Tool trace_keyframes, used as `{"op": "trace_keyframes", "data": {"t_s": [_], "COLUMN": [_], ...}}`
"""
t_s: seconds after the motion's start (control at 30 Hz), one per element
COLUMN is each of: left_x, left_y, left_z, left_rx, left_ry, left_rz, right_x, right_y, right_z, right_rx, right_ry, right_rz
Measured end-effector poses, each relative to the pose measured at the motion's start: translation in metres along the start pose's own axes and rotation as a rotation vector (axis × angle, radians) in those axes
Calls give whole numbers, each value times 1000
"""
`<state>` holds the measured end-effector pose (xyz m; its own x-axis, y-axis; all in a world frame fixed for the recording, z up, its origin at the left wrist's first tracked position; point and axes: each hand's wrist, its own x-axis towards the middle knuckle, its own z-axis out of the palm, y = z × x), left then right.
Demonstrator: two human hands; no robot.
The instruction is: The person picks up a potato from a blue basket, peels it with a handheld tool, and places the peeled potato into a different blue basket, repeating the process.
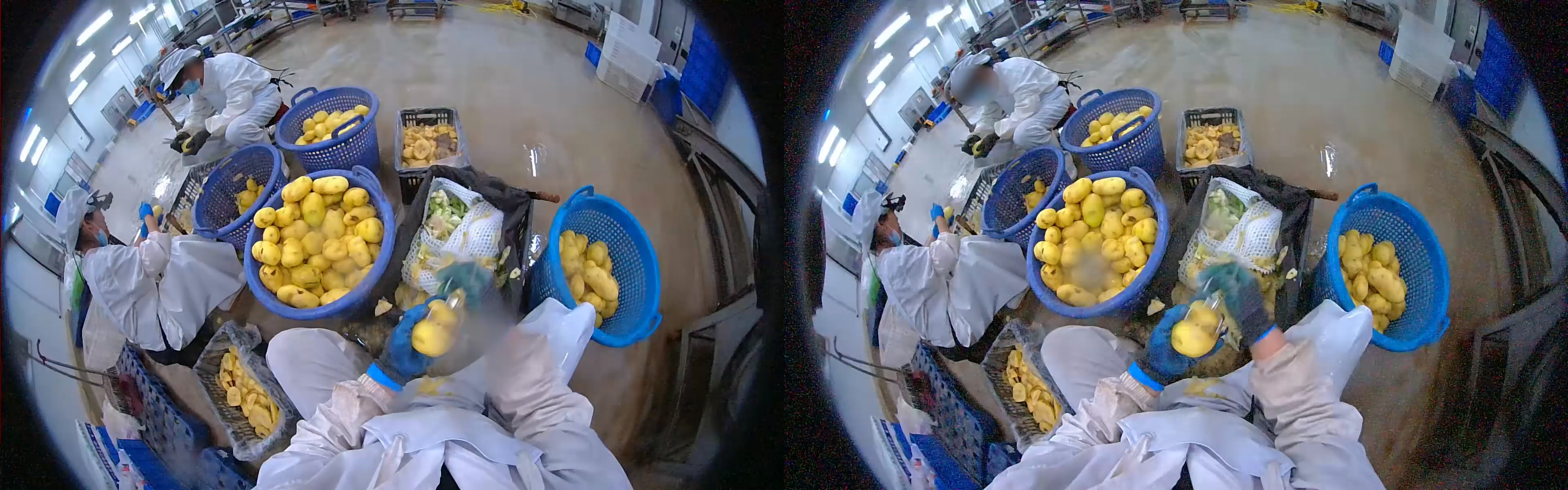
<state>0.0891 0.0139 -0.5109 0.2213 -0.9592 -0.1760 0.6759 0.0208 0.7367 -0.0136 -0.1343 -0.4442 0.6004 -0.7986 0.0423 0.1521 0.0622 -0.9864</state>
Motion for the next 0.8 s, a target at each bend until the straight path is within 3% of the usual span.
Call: {"op": "trace_keyframes", "data": {"t_s": [0.07,0.13,0.17,0.2,0.27,0.3,0.37,0.4,0.43,0.5,0.57,0.67,0.73,0.8], "left_x": [-5,-10,-9,-9,-4,-2,-2,-3,-4,-14,-21,-22,-29,-31], "left_y": [7,31,28,20,2,-4,-5,3,13,36,57,33,37,47], "left_z": [8,27,24,19,3,-5,-14,-10,-6,22,50,22,28,36], "left_rx": [-213,-346,-237,-131,95,212,485,638,828,518,-455,243,299,389], "left_ry": [16,-38,-38,-37,-46,-50,-69,-67,-85,-105,-103,-180,-143,-193], "left_rz": [-107,-170,-115,-69,25,72,238,359,541,417,-198,-105,-108,-54], "right_x": [20,17,11,8,-10,-9,5,19,22,9,-11,-8,9,16], "right_y": [-2,-3,-1,10,17,20,8,10,19,-10,-27,17,38,29], "right_z": [-29,-30,-32,-19,0,1,-17,-33,-38,-34,-9,0,-20,-40], "right_rx": [-62,-39,-34,239,-66,49,-158,101,121,146,-161,-294,-158,-49], "right_ry": [168,179,183,32,-12,-58,257,345,332,315,113,-107,-172,69], "right_rz": [-49,-185,-245,-153,-230,-57,-186,5,-15,-39,-144,-277,-228,-30]}}
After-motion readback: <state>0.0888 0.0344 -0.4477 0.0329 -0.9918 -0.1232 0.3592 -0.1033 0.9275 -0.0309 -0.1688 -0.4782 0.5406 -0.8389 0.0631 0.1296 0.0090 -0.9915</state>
